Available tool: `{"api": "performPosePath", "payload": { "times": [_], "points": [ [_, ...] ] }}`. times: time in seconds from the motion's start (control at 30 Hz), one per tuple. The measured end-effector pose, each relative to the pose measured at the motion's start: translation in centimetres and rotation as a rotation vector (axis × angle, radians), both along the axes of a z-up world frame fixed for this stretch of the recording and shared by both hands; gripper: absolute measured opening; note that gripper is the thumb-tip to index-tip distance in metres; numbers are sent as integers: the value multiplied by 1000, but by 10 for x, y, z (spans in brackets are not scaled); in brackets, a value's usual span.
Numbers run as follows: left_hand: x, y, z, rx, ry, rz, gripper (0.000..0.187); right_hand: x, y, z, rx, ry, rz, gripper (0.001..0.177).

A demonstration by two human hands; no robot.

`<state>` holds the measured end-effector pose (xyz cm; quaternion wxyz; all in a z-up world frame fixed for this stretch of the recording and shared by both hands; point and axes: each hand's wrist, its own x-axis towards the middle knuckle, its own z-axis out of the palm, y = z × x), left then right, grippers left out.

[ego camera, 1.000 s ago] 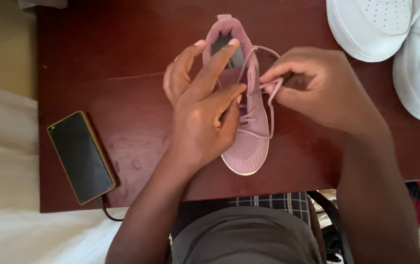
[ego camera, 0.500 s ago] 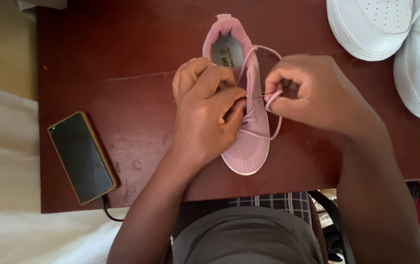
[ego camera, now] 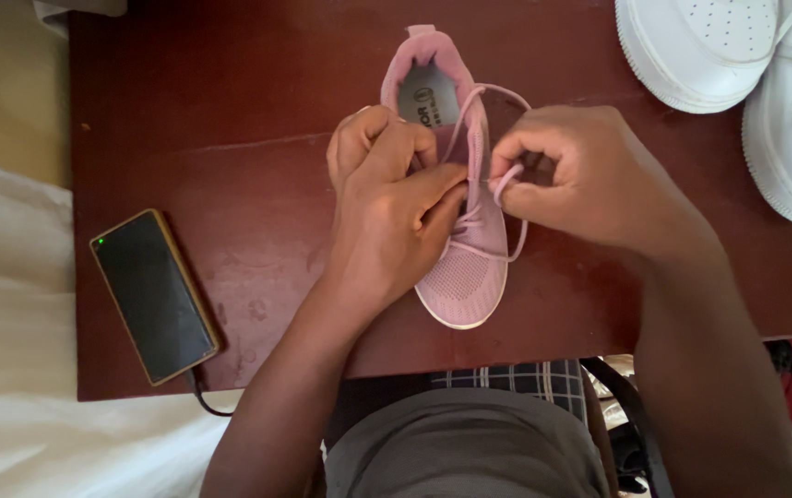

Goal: The person removes the laces from a pink sneaker, then re-laces it by threading the laces through the eyelets and tying a knot. The person then repeats the process on the second pink sneaker.

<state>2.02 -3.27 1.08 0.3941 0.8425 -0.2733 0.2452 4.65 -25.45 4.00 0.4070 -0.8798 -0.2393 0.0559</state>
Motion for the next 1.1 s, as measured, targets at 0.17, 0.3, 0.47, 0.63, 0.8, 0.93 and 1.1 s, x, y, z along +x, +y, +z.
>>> {"api": "performPosePath", "payload": {
  "times": [0.17,0.3,0.47,0.63,0.8,0.93,1.1],
  "points": [
    [1,0,1,15,-4,5,14,0,3,6,35,27,16,17],
    [1,-3,11,41,-17,-20,19,2,-1,10,37,-17,111,19],
    [3,-9,7,45,53,20,22,2,-9,8,39,24,63,16],
    [20,-1,2,-32,124,-223,17,2,-23,10,95,32,8,9],
    [31,16,5,-24,230,-470,16,-3,-31,8,493,164,-48,7],
    [29,18,7,-21,238,-490,16,-6,-28,1,552,28,-21,16],
    [28,21,8,-26,267,-526,19,-34,-24,6,562,-63,-38,37]
  ]
}}
